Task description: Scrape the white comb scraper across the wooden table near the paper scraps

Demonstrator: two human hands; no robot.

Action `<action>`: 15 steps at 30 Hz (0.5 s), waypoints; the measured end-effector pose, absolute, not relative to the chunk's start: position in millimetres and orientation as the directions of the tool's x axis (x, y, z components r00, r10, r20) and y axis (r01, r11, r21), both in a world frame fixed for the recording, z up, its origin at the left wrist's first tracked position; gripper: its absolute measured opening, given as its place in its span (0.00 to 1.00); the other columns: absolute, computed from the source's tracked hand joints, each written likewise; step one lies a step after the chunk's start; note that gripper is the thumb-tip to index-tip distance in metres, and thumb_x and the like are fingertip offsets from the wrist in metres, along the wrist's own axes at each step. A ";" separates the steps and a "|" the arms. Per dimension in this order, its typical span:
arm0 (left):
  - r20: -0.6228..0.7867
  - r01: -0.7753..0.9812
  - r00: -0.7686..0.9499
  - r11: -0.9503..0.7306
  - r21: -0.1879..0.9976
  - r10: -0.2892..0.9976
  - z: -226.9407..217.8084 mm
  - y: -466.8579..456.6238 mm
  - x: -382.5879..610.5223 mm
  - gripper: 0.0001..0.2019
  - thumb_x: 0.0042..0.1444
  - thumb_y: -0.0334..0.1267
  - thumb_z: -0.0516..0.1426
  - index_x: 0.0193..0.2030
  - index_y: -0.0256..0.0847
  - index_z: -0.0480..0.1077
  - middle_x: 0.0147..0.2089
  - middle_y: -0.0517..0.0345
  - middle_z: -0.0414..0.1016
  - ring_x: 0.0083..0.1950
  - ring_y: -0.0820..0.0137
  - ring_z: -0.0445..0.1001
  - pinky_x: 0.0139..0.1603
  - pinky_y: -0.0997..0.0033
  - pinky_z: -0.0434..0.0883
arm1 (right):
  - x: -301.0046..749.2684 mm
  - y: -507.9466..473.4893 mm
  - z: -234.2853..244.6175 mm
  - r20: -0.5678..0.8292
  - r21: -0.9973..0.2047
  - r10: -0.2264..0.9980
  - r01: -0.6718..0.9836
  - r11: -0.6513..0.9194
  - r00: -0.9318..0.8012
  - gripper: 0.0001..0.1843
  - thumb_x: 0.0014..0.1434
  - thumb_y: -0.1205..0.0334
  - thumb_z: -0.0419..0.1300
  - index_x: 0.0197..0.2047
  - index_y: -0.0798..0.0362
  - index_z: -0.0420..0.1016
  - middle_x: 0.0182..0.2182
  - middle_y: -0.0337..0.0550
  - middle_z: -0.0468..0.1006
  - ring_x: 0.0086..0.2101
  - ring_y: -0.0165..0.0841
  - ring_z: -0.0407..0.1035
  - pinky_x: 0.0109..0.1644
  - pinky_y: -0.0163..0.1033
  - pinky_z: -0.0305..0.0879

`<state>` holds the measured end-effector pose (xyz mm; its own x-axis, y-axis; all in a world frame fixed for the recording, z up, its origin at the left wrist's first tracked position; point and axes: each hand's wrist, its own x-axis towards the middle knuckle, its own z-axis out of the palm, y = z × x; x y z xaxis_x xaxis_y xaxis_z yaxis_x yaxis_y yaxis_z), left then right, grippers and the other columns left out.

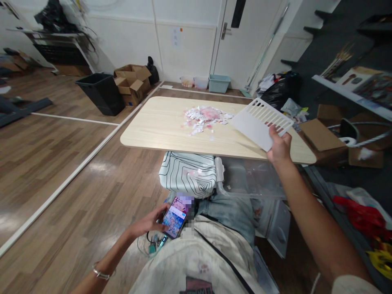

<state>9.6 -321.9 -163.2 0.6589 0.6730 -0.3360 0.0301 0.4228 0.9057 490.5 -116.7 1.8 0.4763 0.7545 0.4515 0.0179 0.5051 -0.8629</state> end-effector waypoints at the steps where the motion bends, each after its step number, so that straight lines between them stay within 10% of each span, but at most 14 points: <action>1: -0.338 0.032 0.658 0.424 0.905 0.672 -161.2 -321.8 10.5 0.24 0.50 0.35 0.71 0.53 0.42 0.72 0.52 0.53 0.76 0.57 0.54 0.72 0.62 0.56 0.67 | 493.1 -114.9 -0.4 0.440 -0.866 0.750 0.013 0.500 0.495 0.30 0.44 0.36 0.77 0.39 0.52 0.79 0.42 0.45 0.84 0.47 0.43 0.81 0.56 0.52 0.79; 15: -0.370 0.028 0.653 0.467 0.884 0.661 -155.5 -320.8 14.9 0.22 0.53 0.38 0.69 0.54 0.43 0.72 0.52 0.54 0.75 0.57 0.55 0.72 0.58 0.59 0.68 | 501.0 -116.4 -8.5 0.235 -0.964 0.835 0.013 0.264 0.498 0.24 0.43 0.45 0.76 0.36 0.48 0.74 0.32 0.41 0.80 0.37 0.41 0.78 0.38 0.46 0.79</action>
